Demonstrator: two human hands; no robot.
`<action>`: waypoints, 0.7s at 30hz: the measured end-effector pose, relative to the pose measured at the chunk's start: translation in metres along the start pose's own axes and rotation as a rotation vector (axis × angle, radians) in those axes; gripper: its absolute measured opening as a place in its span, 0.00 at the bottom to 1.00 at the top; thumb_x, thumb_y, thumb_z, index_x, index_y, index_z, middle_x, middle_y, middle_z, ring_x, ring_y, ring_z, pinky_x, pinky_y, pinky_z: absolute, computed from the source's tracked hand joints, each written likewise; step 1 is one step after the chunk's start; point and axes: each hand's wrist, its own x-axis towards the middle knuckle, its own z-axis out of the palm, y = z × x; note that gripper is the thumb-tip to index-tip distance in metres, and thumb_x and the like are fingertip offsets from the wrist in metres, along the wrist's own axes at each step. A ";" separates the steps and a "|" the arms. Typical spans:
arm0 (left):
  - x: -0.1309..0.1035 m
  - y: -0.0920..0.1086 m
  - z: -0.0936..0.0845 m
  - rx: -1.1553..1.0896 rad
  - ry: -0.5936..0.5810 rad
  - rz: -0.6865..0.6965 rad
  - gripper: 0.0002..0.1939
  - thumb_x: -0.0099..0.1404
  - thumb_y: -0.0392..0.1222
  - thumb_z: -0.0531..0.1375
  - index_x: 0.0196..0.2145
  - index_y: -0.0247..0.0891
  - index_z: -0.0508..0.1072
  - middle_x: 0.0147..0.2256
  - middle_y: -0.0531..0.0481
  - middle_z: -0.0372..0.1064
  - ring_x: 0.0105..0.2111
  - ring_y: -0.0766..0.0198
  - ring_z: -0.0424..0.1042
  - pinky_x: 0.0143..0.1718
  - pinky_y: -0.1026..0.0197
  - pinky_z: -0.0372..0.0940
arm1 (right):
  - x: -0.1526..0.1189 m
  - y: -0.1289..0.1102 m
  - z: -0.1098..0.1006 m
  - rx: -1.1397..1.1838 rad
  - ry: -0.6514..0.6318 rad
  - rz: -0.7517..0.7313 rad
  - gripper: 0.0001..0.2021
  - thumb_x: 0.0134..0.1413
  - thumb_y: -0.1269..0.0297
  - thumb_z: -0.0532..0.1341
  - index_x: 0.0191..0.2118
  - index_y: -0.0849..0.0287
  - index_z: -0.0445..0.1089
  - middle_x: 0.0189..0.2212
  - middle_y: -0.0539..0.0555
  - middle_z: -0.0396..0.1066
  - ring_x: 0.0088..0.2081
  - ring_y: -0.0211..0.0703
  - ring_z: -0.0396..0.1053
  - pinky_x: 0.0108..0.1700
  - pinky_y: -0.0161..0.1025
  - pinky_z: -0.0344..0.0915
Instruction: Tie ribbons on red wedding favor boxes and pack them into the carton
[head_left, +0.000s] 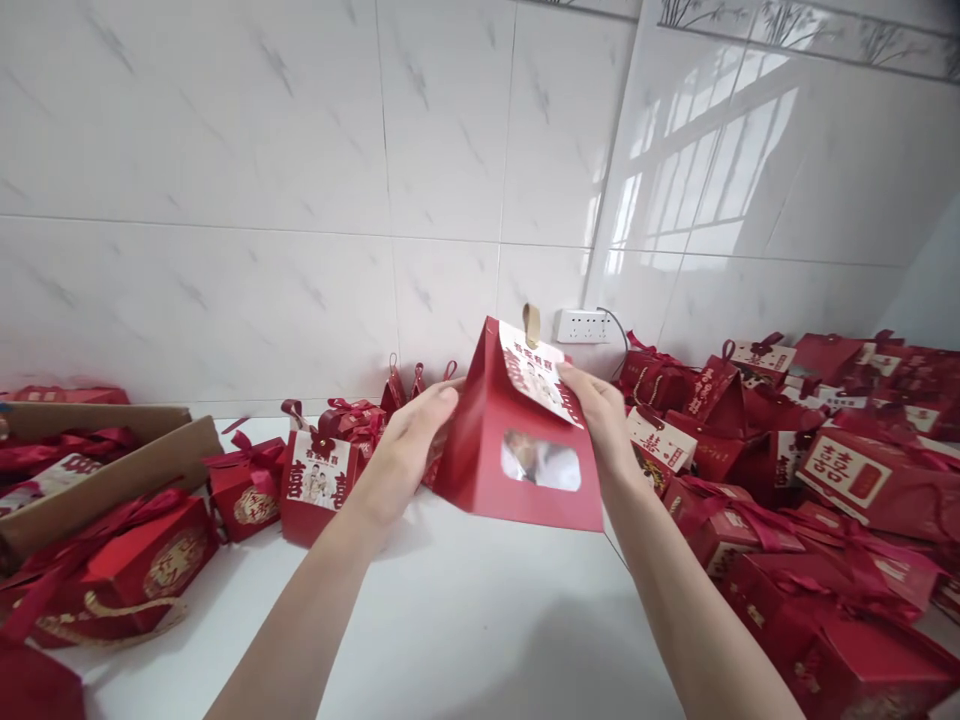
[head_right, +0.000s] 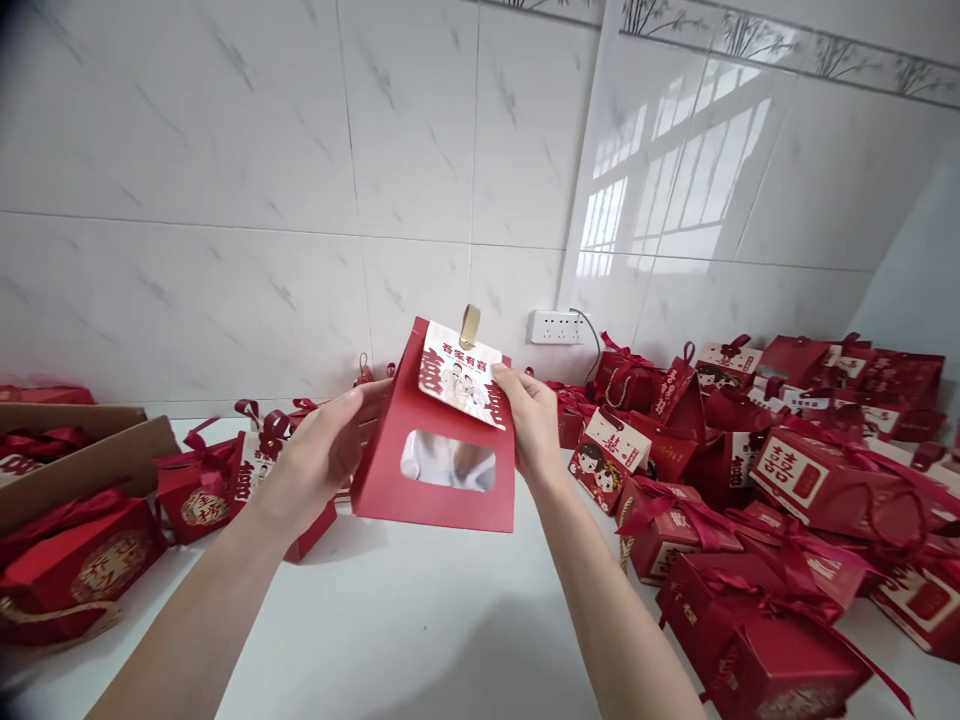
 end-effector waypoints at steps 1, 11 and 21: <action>0.002 -0.002 -0.002 -0.018 0.004 -0.022 0.26 0.62 0.56 0.56 0.52 0.40 0.69 0.45 0.45 0.74 0.44 0.52 0.73 0.37 0.60 0.70 | -0.002 -0.003 0.000 -0.002 0.015 -0.023 0.14 0.48 0.53 0.63 0.25 0.60 0.73 0.19 0.50 0.72 0.22 0.39 0.68 0.23 0.35 0.63; 0.010 -0.011 -0.005 -0.033 0.145 -0.092 0.28 0.55 0.53 0.64 0.51 0.38 0.70 0.41 0.45 0.76 0.44 0.53 0.73 0.45 0.56 0.69 | -0.024 -0.028 -0.003 -0.284 0.127 -0.427 0.10 0.54 0.58 0.60 0.30 0.59 0.73 0.21 0.47 0.68 0.22 0.33 0.61 0.22 0.31 0.60; -0.005 0.004 0.002 0.048 -0.120 0.118 0.19 0.62 0.48 0.60 0.50 0.43 0.71 0.47 0.48 0.73 0.45 0.56 0.73 0.45 0.59 0.70 | -0.037 -0.051 -0.013 -0.245 0.210 -0.498 0.07 0.54 0.61 0.61 0.32 0.56 0.74 0.22 0.46 0.68 0.22 0.32 0.62 0.21 0.29 0.60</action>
